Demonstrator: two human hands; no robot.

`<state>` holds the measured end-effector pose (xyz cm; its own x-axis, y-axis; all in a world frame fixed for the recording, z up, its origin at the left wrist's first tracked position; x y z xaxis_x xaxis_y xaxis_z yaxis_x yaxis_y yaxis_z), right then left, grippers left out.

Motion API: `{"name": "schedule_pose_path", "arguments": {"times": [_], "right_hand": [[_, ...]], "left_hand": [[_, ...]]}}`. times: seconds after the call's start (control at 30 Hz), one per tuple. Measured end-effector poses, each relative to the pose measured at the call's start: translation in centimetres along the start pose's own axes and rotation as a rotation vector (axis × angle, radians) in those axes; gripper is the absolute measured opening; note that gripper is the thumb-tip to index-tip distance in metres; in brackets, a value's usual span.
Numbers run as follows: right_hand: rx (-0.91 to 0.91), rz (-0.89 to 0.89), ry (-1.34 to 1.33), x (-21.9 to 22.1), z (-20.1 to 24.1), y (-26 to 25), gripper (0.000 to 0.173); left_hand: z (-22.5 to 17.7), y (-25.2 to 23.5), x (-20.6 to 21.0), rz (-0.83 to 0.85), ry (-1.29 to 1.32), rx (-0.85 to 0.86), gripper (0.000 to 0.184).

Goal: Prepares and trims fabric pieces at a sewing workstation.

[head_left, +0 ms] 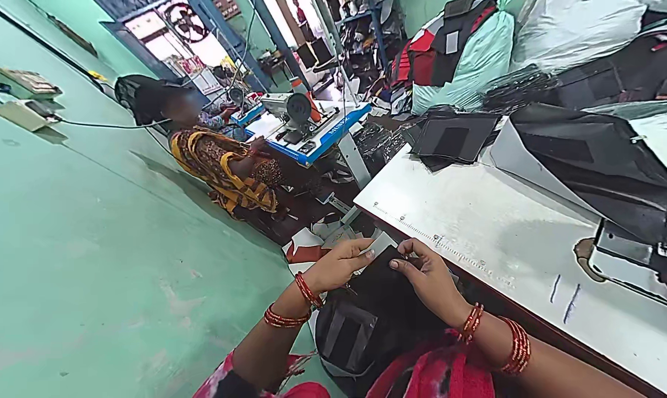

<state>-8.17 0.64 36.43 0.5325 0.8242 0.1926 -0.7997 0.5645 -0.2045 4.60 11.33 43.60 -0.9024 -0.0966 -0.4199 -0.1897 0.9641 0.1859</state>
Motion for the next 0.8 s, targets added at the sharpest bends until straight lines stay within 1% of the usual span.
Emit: {"name": "schedule_pose_path", "arguments": {"times": [0.07, 0.17, 0.2, 0.33, 0.43, 0.6, 0.73, 0.8], "right_hand": [[0.024, -0.036, -0.036, -0.1, -0.3, 0.2, 0.016], [0.095, -0.049, -0.079, -0.3, -0.7, 0.2, 0.030], [0.125, -0.047, -0.091, -0.3, -0.8, 0.2, 0.031], [0.192, -0.028, -0.119, -0.6, -1.1, 0.3, 0.022], [0.202, -0.034, -0.127, -0.9, -1.4, 0.4, 0.020], [0.219, -0.045, -0.143, -1.0, -1.6, 0.6, 0.018], [0.219, -0.047, -0.148, -1.0, -1.6, 0.7, 0.017], [0.212, -0.046, -0.156, -0.9, -1.7, 0.8, 0.017]], "left_hand": [[0.3, 0.1, 0.4, -0.012, 0.019, -0.012, 0.028], [0.6, 0.1, 0.8, -0.042, -0.031, -0.003, 0.027], [0.7, 0.0, 0.9, -0.062, -0.056, 0.003, 0.027], [1.4, -0.1, 1.6, -0.166, -0.094, -0.042, 0.020], [1.7, 0.0, 2.0, -0.159, -0.113, -0.047, 0.017], [1.3, -0.1, 2.4, -0.147, -0.213, -0.032, 0.019], [1.3, -0.2, 2.5, -0.219, -0.217, -0.039, 0.016], [1.4, -0.2, 2.6, -0.272, -0.241, -0.045, 0.019]]}}
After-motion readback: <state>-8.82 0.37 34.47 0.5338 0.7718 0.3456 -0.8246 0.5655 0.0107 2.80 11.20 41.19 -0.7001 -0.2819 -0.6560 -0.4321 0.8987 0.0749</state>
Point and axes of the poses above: each hand's wrist, its own y-axis away from the middle knuckle, its own x-axis out of the palm, z = x × y, the point moved 5 cm from there along -y, towards the middle knuckle, and after that the axes turned 3 degrees about -y, right-handed, at the moved point
